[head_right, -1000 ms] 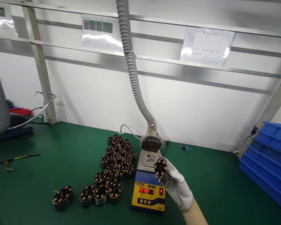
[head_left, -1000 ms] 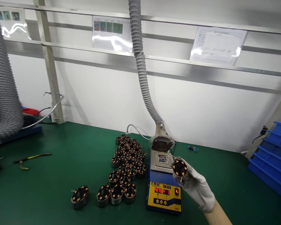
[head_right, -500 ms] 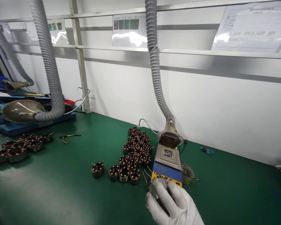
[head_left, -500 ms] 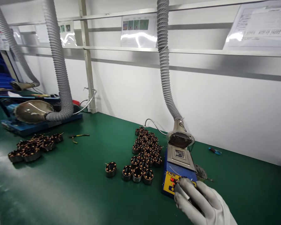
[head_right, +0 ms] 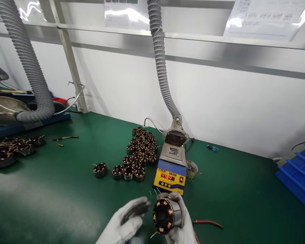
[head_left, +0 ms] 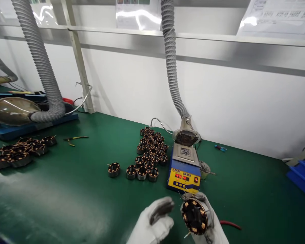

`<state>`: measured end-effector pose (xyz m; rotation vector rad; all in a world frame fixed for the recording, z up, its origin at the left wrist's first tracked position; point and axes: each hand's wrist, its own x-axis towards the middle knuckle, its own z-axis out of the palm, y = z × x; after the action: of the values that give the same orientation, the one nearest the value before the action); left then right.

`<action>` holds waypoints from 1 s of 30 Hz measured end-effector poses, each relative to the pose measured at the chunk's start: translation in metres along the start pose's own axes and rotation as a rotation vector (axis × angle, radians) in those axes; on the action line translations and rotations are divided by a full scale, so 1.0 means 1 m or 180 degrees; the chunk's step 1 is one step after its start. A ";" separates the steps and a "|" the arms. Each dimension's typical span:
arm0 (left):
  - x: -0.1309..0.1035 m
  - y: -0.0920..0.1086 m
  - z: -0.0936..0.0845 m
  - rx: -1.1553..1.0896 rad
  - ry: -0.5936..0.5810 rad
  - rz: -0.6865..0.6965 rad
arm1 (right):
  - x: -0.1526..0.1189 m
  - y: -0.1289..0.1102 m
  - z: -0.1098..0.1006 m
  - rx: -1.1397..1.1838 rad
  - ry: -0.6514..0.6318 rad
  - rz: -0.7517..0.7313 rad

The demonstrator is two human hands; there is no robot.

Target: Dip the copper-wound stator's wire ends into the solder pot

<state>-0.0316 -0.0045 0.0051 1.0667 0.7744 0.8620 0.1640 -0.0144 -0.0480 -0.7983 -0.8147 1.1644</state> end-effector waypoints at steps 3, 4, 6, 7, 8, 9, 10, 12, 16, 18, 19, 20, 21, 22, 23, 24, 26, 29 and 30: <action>0.012 0.029 0.026 -0.0774 -0.0312 0.0194 | -0.002 0.001 -0.011 0.0290 0.0155 0.0128; 0.013 0.036 0.034 -0.0820 -0.0315 0.0212 | -0.003 0.001 -0.014 0.0345 0.0226 0.0195; 0.016 0.044 0.047 -0.0787 -0.0178 0.0205 | -0.006 -0.002 -0.015 0.0375 0.0312 0.0326; 0.017 0.044 0.051 -0.0749 -0.0039 0.0200 | -0.007 -0.003 -0.013 0.0399 0.0325 0.0389; 0.018 0.042 0.053 -0.0711 0.0081 0.0201 | -0.008 -0.004 -0.010 0.0427 0.0321 0.0460; 0.020 0.039 0.054 -0.0686 0.0201 0.0196 | -0.009 -0.004 -0.007 0.0457 0.0300 0.0536; 0.023 0.036 0.053 -0.0668 0.0310 0.0206 | -0.008 -0.004 -0.003 0.0495 0.0280 0.0650; 0.028 0.032 0.047 -0.0662 0.0579 0.0360 | -0.008 -0.003 0.005 0.0557 0.0234 0.0883; 0.033 0.039 0.023 -0.1423 0.1476 0.1234 | -0.011 0.003 0.016 0.0798 0.0387 0.1408; 0.030 0.044 0.014 -0.1757 0.1526 0.1488 | -0.014 0.006 0.022 0.1062 0.0727 0.1418; 0.027 0.044 0.013 -0.1741 0.1386 0.1443 | -0.015 0.008 0.024 0.1158 0.0833 0.1370; 0.024 0.043 0.013 -0.1643 0.1144 0.1291 | -0.016 0.009 0.026 0.1207 0.0870 0.1301; 0.021 0.041 0.015 -0.1484 0.0820 0.1047 | -0.017 0.011 0.027 0.1209 0.0837 0.1247; 0.017 0.037 0.019 -0.1288 0.0434 0.0717 | -0.018 0.012 0.028 0.1173 0.0760 0.1213; 0.015 0.033 0.023 -0.1075 0.0047 0.0414 | -0.019 0.014 0.028 0.1124 0.0689 0.1185; 0.013 0.028 0.029 -0.0896 -0.0268 0.0219 | -0.020 0.015 0.028 0.1092 0.0654 0.1144; 0.011 0.019 0.041 -0.0722 -0.0470 0.0198 | -0.021 0.018 0.028 0.1077 0.0676 0.1067; 0.013 0.013 0.052 -0.0921 0.0071 0.0479 | -0.023 0.023 0.031 0.1009 0.0617 0.1048; 0.015 0.014 0.052 -0.0996 0.0266 0.0470 | -0.024 0.024 0.032 0.0960 0.0569 0.1045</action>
<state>0.0174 -0.0096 0.0323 0.8205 0.6100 1.1195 0.1203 -0.0291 -0.0564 -0.7871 -0.3543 1.4423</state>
